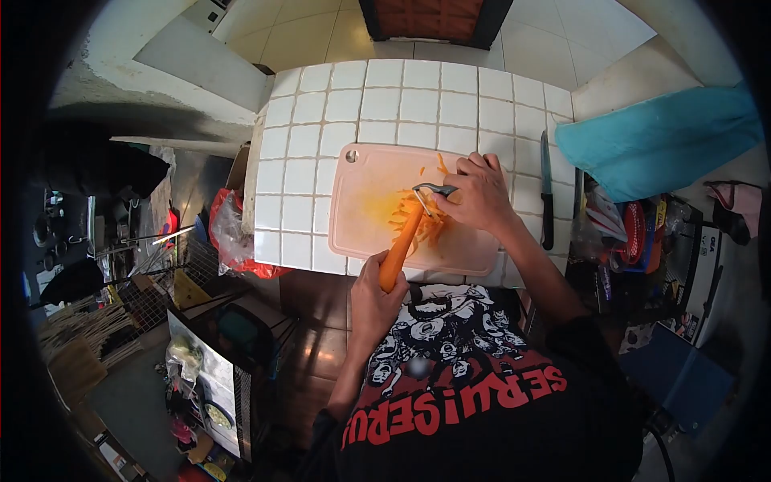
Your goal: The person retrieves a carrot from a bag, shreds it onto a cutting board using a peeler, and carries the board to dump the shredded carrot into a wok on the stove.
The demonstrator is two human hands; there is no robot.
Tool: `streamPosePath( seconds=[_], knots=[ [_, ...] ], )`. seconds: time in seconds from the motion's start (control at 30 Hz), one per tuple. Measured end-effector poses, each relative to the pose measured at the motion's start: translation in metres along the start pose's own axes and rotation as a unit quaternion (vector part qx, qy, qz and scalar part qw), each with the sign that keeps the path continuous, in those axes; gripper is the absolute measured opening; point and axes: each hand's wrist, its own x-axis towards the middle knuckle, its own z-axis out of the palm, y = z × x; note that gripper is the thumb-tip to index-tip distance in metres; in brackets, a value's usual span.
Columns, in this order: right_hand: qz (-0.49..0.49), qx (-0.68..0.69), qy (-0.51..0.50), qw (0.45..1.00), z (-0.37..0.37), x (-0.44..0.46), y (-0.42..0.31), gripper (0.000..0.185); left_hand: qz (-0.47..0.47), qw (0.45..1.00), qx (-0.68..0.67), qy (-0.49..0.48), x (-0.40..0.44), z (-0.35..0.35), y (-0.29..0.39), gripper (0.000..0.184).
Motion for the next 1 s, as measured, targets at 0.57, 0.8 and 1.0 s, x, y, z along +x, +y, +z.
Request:
streamPosePath(
  seconds=[0.57, 0.8, 1.0],
  knots=[
    [-0.106, 0.138, -0.023, 0.984, -0.024, -0.002, -0.057, 0.027, -0.011, 1.0, 0.019, 0.0, 0.006, -0.005, 0.013, 0.06],
    [-0.099, 0.118, -0.057, 0.986, -0.021, -0.005, -0.052, 0.025, 0.026, 0.998, 0.049, 0.009, 0.005, -0.002, 0.013, 0.086],
    [-0.039, 0.021, -0.005, 0.999, 0.004, 0.0, 0.009, 0.024, 0.043, 0.997, 0.066, 0.002, 0.003, -0.007, 0.012, 0.091]
  ],
)
